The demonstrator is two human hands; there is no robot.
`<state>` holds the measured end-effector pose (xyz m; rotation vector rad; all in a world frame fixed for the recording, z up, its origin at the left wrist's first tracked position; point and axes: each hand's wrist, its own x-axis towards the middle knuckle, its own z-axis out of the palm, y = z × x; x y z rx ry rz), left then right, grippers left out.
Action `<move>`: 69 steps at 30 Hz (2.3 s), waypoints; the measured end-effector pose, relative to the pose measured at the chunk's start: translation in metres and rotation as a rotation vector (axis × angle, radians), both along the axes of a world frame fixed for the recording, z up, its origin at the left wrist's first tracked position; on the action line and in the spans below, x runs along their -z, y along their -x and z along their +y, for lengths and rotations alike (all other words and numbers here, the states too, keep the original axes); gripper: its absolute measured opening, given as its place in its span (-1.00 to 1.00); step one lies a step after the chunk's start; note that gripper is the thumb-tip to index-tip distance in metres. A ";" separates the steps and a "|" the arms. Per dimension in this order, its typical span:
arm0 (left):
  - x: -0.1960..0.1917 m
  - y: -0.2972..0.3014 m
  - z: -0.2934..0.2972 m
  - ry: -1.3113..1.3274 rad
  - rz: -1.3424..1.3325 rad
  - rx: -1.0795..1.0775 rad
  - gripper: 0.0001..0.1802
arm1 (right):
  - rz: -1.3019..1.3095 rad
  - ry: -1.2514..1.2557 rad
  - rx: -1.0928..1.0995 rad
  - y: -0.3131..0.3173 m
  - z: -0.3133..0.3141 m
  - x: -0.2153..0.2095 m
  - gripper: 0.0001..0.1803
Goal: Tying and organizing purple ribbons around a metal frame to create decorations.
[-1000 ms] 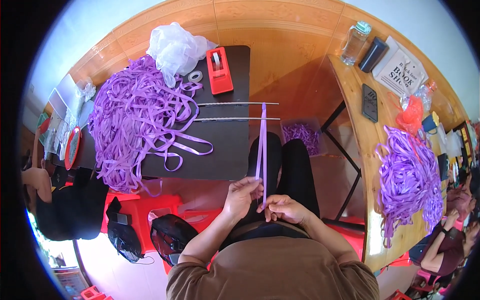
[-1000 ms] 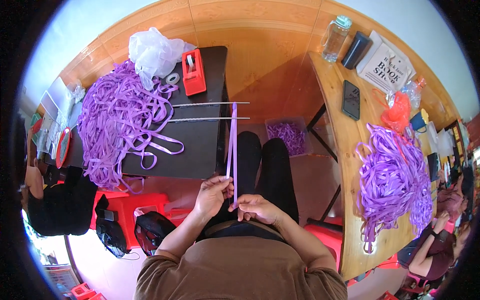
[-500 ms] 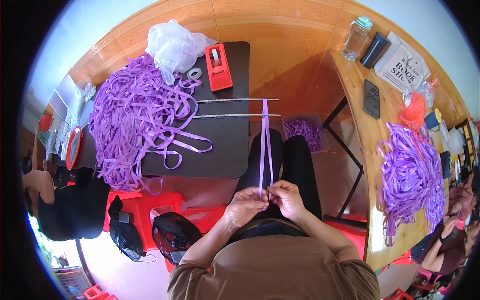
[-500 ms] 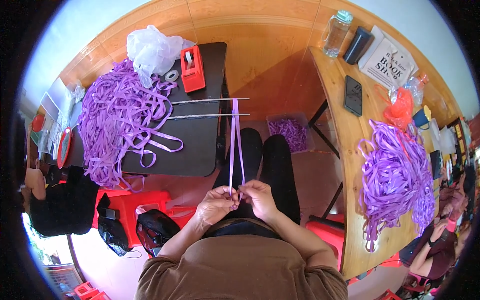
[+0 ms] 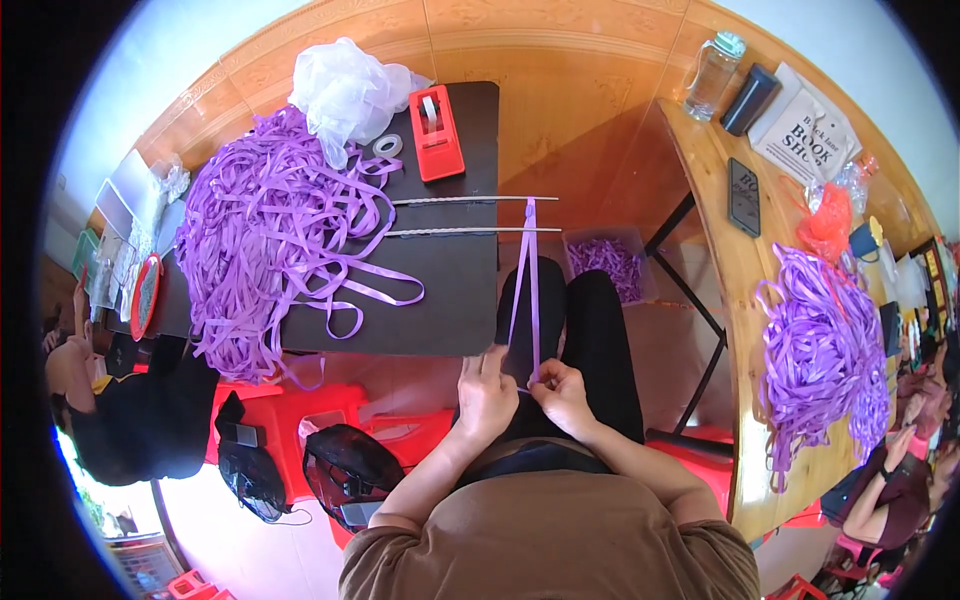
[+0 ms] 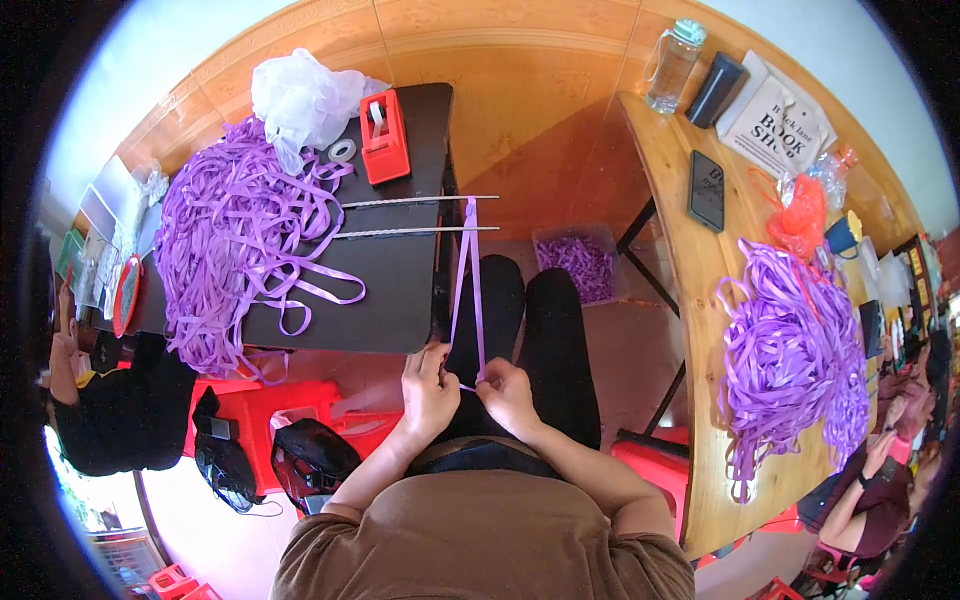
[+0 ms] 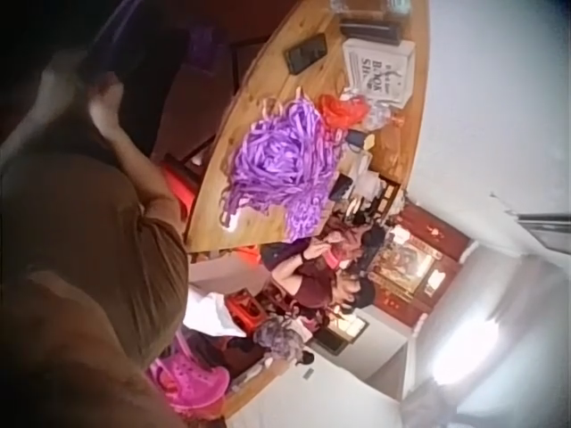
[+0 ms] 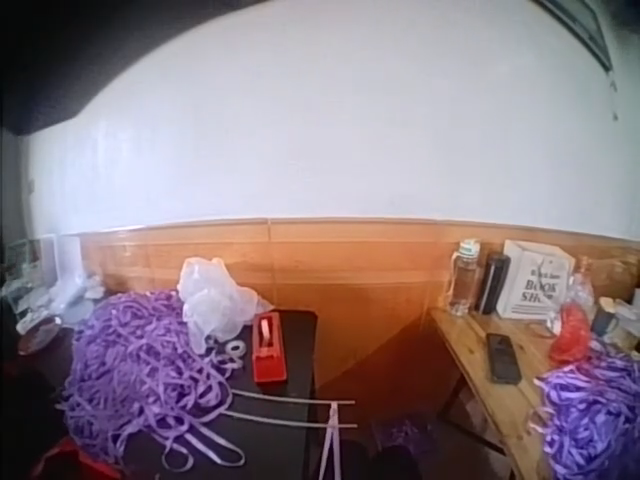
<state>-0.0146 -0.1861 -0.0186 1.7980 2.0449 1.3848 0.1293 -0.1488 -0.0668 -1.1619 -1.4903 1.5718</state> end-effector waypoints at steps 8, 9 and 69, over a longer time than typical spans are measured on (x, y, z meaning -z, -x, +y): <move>0.005 0.013 0.001 0.311 -1.115 0.291 -0.71 | 0.126 0.248 -0.145 0.001 0.006 0.010 -0.93; 0.005 0.015 -0.001 0.314 -1.243 0.370 -0.68 | 0.167 0.291 -0.177 -0.001 0.006 0.015 -0.92; -0.022 0.003 0.045 0.318 -1.100 0.218 -0.84 | -0.443 -1.715 0.009 0.024 0.138 -0.098 -0.64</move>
